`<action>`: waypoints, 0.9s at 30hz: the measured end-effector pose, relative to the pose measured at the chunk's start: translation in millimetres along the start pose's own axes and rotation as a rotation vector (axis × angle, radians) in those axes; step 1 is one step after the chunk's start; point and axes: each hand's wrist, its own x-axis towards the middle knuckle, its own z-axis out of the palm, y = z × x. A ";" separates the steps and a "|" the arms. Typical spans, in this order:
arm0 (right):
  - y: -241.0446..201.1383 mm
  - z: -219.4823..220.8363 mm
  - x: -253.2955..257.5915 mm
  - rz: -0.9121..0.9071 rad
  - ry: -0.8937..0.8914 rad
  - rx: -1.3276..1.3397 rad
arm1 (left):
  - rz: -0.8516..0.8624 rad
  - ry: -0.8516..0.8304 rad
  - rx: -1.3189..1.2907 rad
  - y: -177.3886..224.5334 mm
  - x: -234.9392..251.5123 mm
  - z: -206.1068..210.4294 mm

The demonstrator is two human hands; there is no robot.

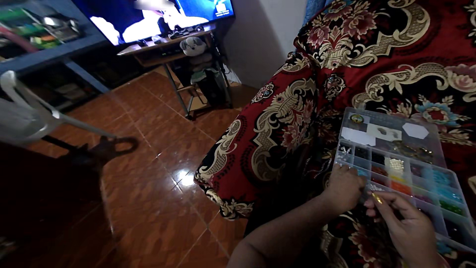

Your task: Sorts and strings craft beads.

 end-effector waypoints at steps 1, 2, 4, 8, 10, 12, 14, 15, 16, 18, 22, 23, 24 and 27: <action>0.3 -0.2 -0.2 0.002 0.002 -0.001 | -0.005 0.012 -0.016 0.2 0.1 -0.9; 0.6 -0.5 -0.3 0.003 0.006 -0.004 | -0.009 0.034 -0.051 0.7 -0.5 -2.6; 1.9 -1.2 -0.3 0.004 0.018 -0.010 | -0.025 0.088 -0.183 1.4 -1.8 -7.2; 0.9 -2.0 -0.4 0.016 0.041 0.004 | -0.063 0.096 -0.507 -0.7 -0.4 -13.0; 0.2 -2.5 -0.1 0.024 0.059 0.008 | -0.062 0.096 -0.625 -1.3 1.4 -12.7; -0.5 -3.7 0.0 0.040 0.080 0.004 | -0.037 0.114 -0.754 -2.1 3.0 -11.2; -1.0 -5.5 0.6 0.054 0.106 -0.001 | -0.015 0.113 -0.936 -1.3 2.7 -10.8; -1.5 -6.0 1.0 0.067 0.120 0.008 | -0.029 0.091 -1.047 -0.1 1.8 -11.2; -2.0 -6.3 1.5 0.084 0.136 0.023 | -0.057 0.063 -1.159 1.5 0.5 -12.0; -3.2 -6.2 2.9 0.125 0.167 0.048 | -0.115 -0.007 -1.352 3.5 -1.2 -12.8; -3.5 -3.7 3.6 0.203 0.224 0.076 | -0.168 -0.141 -1.571 6.4 -4.5 -11.6; -4.0 -3.5 3.6 0.215 0.227 0.075 | -0.165 -0.161 -1.602 5.3 -4.4 -9.6; -4.6 -3.9 3.7 0.228 0.225 0.074 | -0.164 -0.174 -1.619 4.6 -4.2 -8.3; -5.3 -3.7 4.4 0.254 0.209 0.067 | -0.178 -0.200 -1.660 1.9 -4.3 -7.7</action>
